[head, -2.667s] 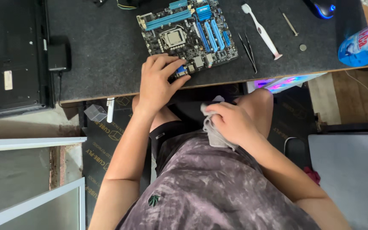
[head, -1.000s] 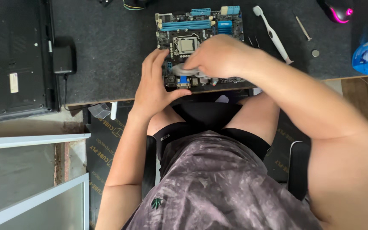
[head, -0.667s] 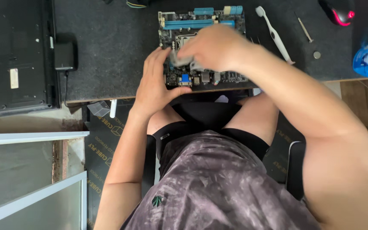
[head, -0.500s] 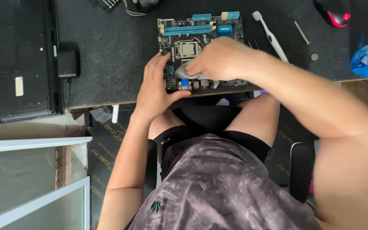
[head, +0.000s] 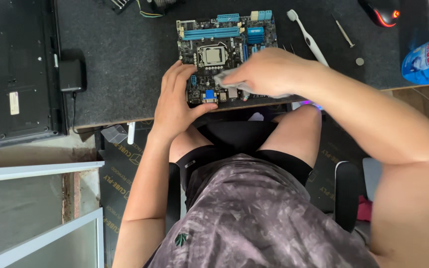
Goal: The person cleans a computer motherboard placed on a desk. They first wipe the surface with a cloth, then use a toothbrush to scrub various components and slots, and finally wipe the board again with the cloth.
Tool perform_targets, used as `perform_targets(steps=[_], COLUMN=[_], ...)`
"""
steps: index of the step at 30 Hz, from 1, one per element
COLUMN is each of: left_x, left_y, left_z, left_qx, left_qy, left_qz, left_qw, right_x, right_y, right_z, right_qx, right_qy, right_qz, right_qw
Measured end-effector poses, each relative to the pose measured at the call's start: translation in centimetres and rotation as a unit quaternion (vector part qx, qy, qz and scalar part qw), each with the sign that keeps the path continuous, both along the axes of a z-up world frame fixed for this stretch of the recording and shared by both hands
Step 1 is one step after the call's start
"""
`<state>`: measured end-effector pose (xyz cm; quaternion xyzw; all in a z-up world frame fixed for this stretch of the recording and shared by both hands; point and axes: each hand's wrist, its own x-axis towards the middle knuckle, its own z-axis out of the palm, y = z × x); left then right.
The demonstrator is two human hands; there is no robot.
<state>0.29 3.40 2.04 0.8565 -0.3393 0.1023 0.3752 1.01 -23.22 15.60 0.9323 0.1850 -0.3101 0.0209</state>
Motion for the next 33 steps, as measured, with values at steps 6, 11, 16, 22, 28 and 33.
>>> perform_targets(steps=[6,11,16,22,28,33], left_x=[0.1,0.5,0.7,0.4,0.2,-0.1], left_y=[-0.4,-0.3,-0.2,-0.4,-0.1,-0.3], left_z=[-1.1,-1.6,-2.1,-2.0,-1.9,-1.2], left_qx=[-0.019,-0.030,-0.037,-0.039,-0.030,-0.027], left_qy=[-0.028,-0.046,-0.048,-0.039,-0.027,-0.021], left_qz=[0.018,0.021,0.019,0.017,0.026,0.024], left_qw=[0.999,0.998,0.998,0.998,0.999,0.999], right_x=[-5.6,-7.0,-8.6,-7.4,-9.3,-13.5], right_y=[-2.0,-3.2,-6.2,-6.3,-6.8,-11.3], right_z=[3.5,1.8,-0.4,-8.5,-12.1,-11.7], right_qx=[0.097,0.123,0.262,0.465,0.348,0.255], right_qy=[-0.011,-0.010,-0.054,-0.257,-0.291,-0.368], right_qz=[-0.042,-0.115,-0.201,-0.182,-0.072,-0.043], right_qw=[0.994,0.986,0.942,0.828,0.888,0.893])
